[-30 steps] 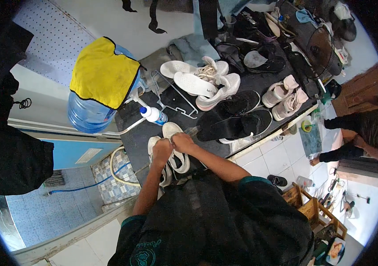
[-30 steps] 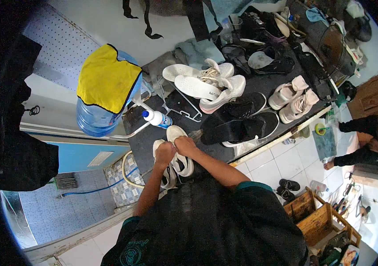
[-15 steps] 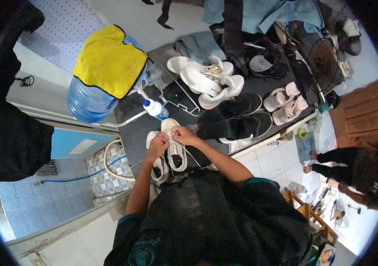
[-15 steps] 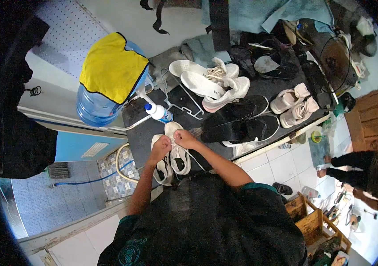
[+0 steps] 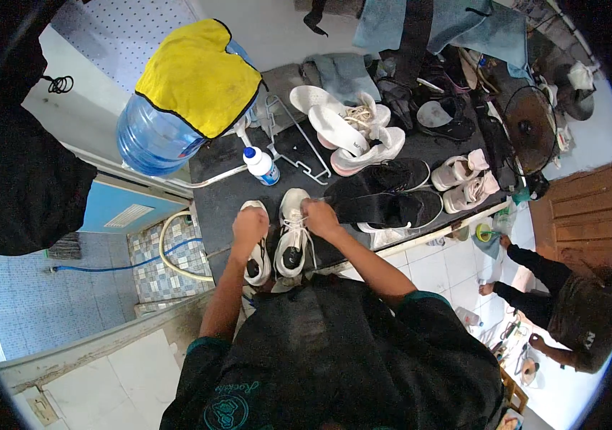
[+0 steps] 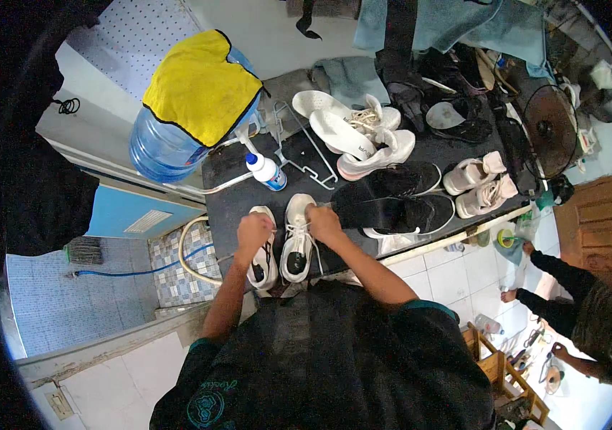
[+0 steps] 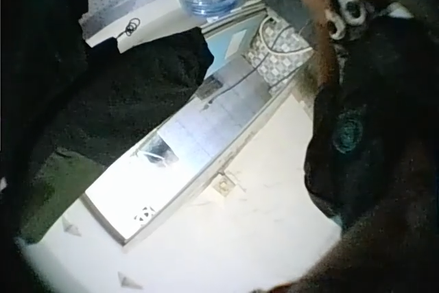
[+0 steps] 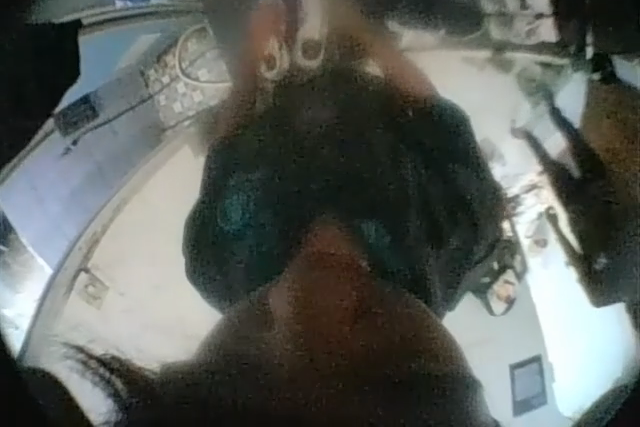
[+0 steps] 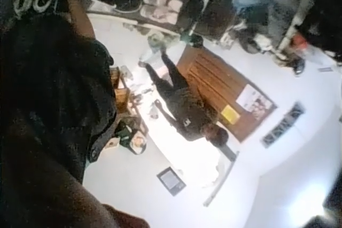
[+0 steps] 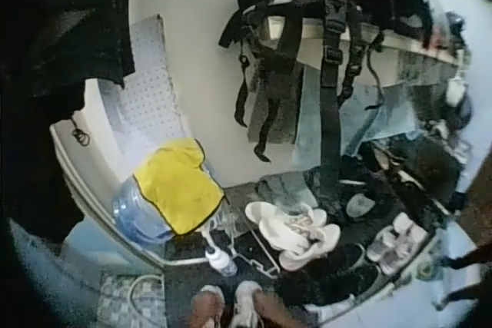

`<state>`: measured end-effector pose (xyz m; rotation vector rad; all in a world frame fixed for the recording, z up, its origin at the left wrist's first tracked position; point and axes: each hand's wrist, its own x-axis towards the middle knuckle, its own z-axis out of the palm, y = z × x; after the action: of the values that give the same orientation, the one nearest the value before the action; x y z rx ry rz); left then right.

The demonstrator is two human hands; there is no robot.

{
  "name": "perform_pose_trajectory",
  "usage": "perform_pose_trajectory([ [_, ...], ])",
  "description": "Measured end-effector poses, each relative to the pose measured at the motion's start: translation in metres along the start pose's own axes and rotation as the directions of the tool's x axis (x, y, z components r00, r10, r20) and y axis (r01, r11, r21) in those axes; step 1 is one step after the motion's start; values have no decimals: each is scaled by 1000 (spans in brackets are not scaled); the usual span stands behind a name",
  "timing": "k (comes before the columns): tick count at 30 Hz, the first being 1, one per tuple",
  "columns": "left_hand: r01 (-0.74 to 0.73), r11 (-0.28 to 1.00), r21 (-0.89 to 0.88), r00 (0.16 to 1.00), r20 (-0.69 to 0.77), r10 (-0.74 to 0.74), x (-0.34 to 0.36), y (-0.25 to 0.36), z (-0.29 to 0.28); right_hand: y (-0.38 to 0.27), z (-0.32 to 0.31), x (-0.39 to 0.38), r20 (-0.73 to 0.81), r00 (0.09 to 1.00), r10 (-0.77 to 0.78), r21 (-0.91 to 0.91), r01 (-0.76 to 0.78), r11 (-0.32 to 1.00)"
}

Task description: The person laces and organizes shoes by hand at a shoe repair bench.

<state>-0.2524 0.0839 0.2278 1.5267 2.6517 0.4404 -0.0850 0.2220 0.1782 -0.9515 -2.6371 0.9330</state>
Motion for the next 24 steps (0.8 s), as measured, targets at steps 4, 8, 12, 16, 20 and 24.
perform_pose_trajectory([
  [4, -21, 880, -475, 997, 61, 57, 3, 5, -8, 3, 0, -3, -24, 999, -41, 335, 47, 941],
  [8, 64, 905, -421, 951, 301, 73, 1, 15, 5, 13, 20, -2, 251, 958, 142, 819, -288, 497],
  [12, 176, 799, -575, 956, 294, 1, -4, 29, 11, 21, 28, -6, 215, 956, 199, 715, -293, 635],
  [16, 147, 812, -565, 947, 317, 49, 3, 39, 11, 25, 27, -2, 179, 960, 215, 672, -279, 686],
  [20, 77, 926, -370, 993, 113, -37, 4, 14, 20, 31, 20, -8, 217, 973, 84, 598, -200, 776],
  [24, 78, 972, -223, 973, -193, -123, -4, -8, 1, 15, -25, -40, -28, 994, 107, 47, -106, 993],
])
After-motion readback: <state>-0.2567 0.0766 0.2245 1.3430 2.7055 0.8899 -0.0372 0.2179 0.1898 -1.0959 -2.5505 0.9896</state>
